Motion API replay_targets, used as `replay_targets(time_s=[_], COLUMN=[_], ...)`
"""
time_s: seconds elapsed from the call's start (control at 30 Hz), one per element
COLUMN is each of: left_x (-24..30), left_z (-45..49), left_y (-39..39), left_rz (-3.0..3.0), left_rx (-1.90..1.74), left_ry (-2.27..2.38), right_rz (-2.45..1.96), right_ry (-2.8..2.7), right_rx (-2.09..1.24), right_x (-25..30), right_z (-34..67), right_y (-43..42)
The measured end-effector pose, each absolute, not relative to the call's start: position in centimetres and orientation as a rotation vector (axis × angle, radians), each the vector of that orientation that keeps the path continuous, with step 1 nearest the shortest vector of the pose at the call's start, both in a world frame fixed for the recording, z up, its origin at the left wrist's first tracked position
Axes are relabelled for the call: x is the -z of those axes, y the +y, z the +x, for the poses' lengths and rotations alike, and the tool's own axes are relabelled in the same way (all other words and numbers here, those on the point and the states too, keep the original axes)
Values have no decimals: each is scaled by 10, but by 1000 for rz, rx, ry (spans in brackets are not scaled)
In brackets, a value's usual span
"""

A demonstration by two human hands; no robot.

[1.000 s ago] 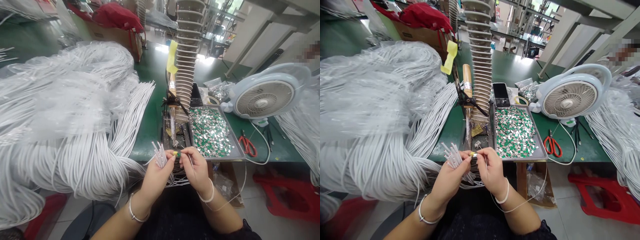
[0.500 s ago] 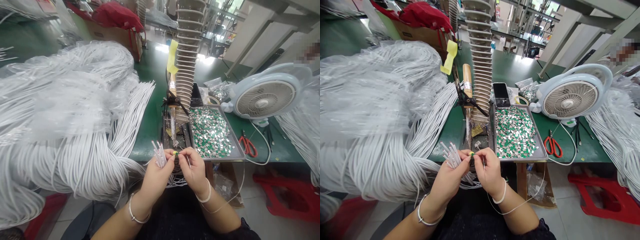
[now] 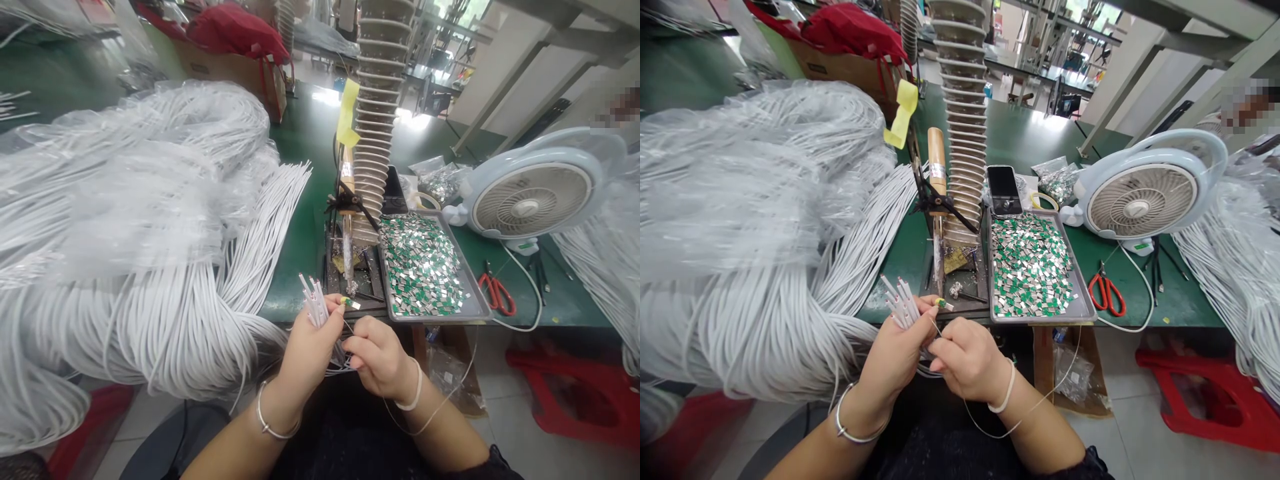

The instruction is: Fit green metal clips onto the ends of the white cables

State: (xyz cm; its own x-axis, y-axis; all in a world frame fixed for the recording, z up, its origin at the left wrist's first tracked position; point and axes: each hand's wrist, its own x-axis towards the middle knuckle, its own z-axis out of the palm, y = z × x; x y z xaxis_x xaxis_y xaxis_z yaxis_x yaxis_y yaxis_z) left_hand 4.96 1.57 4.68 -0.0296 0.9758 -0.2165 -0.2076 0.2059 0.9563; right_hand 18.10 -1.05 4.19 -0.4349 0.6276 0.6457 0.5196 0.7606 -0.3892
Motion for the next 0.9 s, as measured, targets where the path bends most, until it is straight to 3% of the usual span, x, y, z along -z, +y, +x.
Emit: replay_targets(time_s=[0.9], left_x=[-58], left_z=[56], left_y=[20], left_rz=[785], left_rx=[-1068], left_ry=[1029], right_rz=[-1006], right_ry=[-1692], right_rx=[-154], right_x=[-37], right_z=[181], right_y=[-1])
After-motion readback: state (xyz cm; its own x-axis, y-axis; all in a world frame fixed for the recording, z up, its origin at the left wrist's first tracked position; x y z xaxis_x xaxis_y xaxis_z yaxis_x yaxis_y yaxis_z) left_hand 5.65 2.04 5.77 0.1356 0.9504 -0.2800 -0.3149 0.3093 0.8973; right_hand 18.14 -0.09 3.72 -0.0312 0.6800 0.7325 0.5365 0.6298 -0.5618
